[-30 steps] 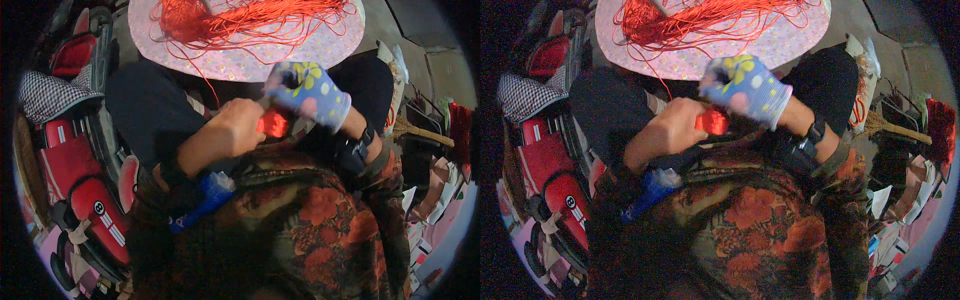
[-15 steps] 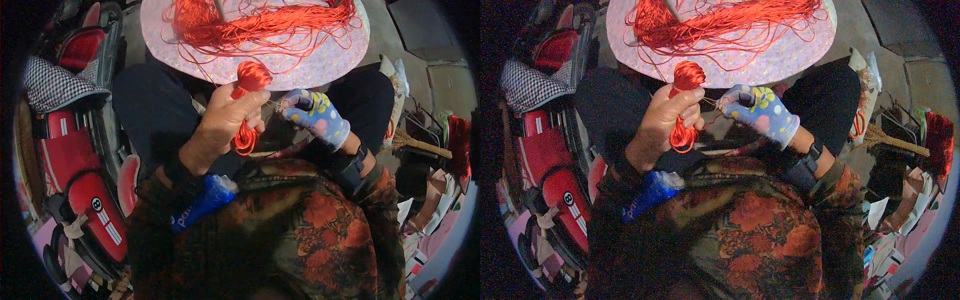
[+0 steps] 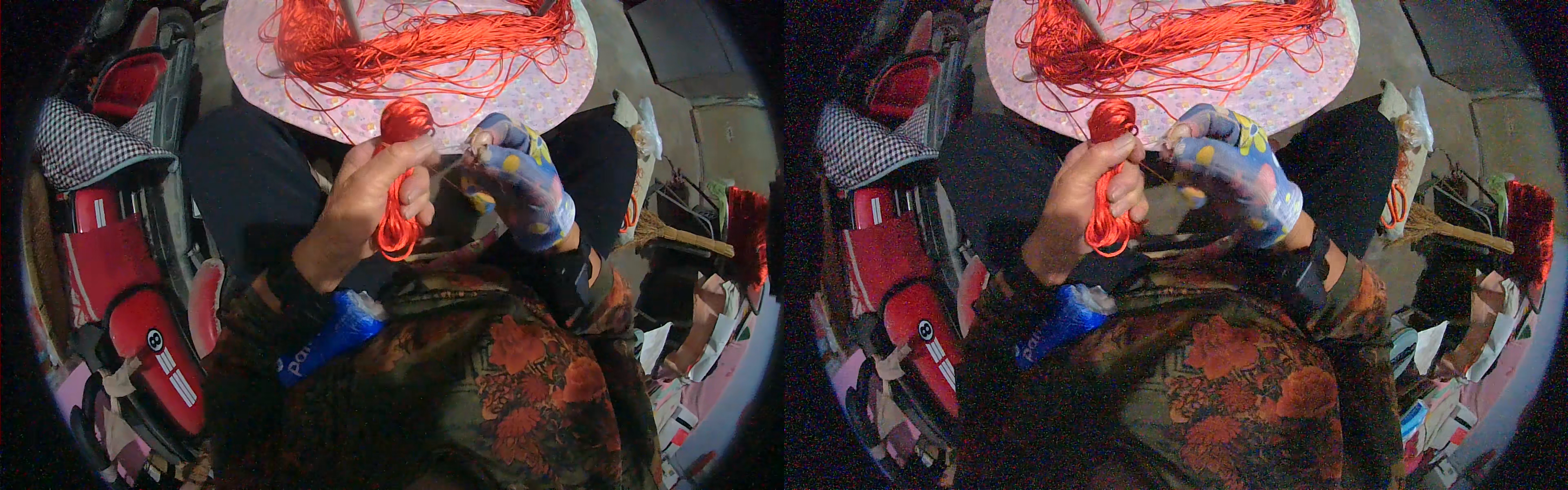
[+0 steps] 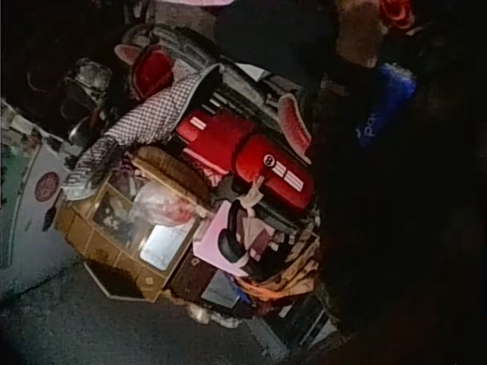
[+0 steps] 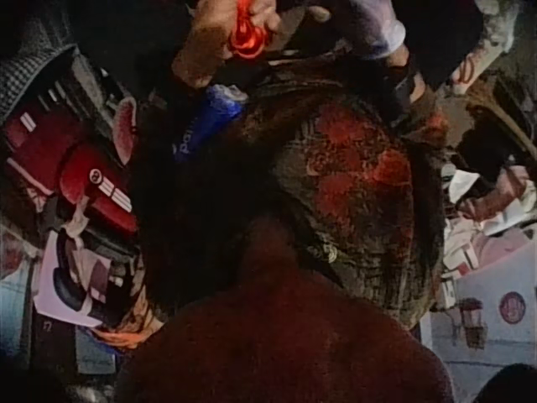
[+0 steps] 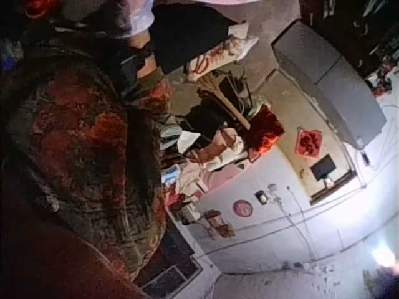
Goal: The recorder winds red decorative string around a blue container to bundle it, then cuts it with scissors.
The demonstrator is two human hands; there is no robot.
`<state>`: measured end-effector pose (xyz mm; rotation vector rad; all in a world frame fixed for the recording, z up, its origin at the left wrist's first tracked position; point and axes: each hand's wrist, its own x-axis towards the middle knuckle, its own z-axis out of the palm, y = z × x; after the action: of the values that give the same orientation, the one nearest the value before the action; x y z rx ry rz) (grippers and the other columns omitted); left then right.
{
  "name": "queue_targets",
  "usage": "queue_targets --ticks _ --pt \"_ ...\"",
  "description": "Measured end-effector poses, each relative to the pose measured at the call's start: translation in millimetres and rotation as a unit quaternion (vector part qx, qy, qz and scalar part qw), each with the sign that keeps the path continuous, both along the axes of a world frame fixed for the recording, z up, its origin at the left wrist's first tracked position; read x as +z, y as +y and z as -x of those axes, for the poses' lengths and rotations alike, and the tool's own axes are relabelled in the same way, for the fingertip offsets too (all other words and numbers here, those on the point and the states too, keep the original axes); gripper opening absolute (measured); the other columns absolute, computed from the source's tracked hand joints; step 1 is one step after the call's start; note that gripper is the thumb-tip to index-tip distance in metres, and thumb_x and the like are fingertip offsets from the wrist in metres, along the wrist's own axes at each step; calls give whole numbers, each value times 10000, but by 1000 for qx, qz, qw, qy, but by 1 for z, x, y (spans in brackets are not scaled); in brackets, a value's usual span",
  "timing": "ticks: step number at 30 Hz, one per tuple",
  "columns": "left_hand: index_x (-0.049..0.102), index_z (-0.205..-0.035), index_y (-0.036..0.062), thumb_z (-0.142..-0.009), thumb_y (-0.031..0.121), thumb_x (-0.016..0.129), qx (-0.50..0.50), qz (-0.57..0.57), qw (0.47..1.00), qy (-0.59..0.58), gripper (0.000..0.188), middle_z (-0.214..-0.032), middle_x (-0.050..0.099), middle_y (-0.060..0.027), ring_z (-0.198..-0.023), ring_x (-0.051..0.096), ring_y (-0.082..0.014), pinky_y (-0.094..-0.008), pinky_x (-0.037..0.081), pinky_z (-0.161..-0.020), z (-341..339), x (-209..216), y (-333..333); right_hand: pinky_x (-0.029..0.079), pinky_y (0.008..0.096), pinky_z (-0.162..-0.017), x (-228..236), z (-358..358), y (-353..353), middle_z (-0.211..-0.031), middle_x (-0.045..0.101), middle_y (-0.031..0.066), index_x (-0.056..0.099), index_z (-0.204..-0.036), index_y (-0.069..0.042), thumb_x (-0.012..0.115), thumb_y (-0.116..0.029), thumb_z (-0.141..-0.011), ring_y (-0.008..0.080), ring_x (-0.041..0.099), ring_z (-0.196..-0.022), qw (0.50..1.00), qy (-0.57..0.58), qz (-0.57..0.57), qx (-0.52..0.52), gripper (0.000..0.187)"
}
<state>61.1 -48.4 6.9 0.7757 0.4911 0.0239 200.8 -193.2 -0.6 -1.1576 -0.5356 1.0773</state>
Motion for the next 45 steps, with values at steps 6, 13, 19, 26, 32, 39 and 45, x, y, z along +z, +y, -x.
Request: queue_targets --ticks 6,13,19,26,32,39,45 --pt "601 -933 16 -894 257 650 -200 -378 898 -103 249 -685 588 -11 -612 552 -95 -290 469 -597 2 -5 -2 497 278 -686 -3 -45 -6 -813 676 37 661 -856 -39 651 -247 -852 97 618 -766 926 -322 162 109 208" --pt "601 -908 -21 -815 158 669 -238 -518 821 -15 213 -777 624 -230 -752 638 -373 -415 484 -695 -5 -17 -2 505 382 -608 30 -5 9 -763 640 119 630 -846 -101 684 -159 -771 324 640 -746 824 -547 44 137 109" --pt "593 -967 -32 -881 103 649 -29 -259 962 75 169 -773 615 -27 -679 604 -119 -277 483 -603 -5 -10 3 479 406 -861 26 8 -1 -898 647 77 538 -1170 -48 703 -118 -721 312 639 -820 690 -715 20 110 484" --pt "525 -980 53 -910 148 616 -12 -95 995 23 149 -657 467 35 -507 454 -75 -273 459 -512 2 -4 2 516 340 -777 -13 -2 -20 -934 661 111 621 -1064 -37 684 -125 -837 277 647 -860 948 -282 85 118 251" --pt "507 -919 85 -942 219 581 -17 -5 1000 2 154 -639 436 56 -490 421 -58 -262 435 -494 2 -4 3 491 349 -867 3 -7 -6 -891 670 107 643 -985 -48 686 -169 -846 266 648 -849 878 -465 -25 111 189" --pt "555 -1027 25 -972 288 512 19 -87 996 23 272 -621 440 24 -477 408 -69 -258 419 -482 0 -2 4 496 298 -785 -21 -28 -22 -877 663 29 637 -899 -35 682 -107 -846 117 600 -818 972 -215 53 80 100" --pt "565 -996 17 -951 301 546 -2 8 1000 25 288 -637 475 3 -509 461 -83 -247 429 -498 0 -4 1 435 246 -625 8 -9 1 -810 603 19 636 -917 -63 680 -226 -857 93 547 -676 995 77 -57 0 179"
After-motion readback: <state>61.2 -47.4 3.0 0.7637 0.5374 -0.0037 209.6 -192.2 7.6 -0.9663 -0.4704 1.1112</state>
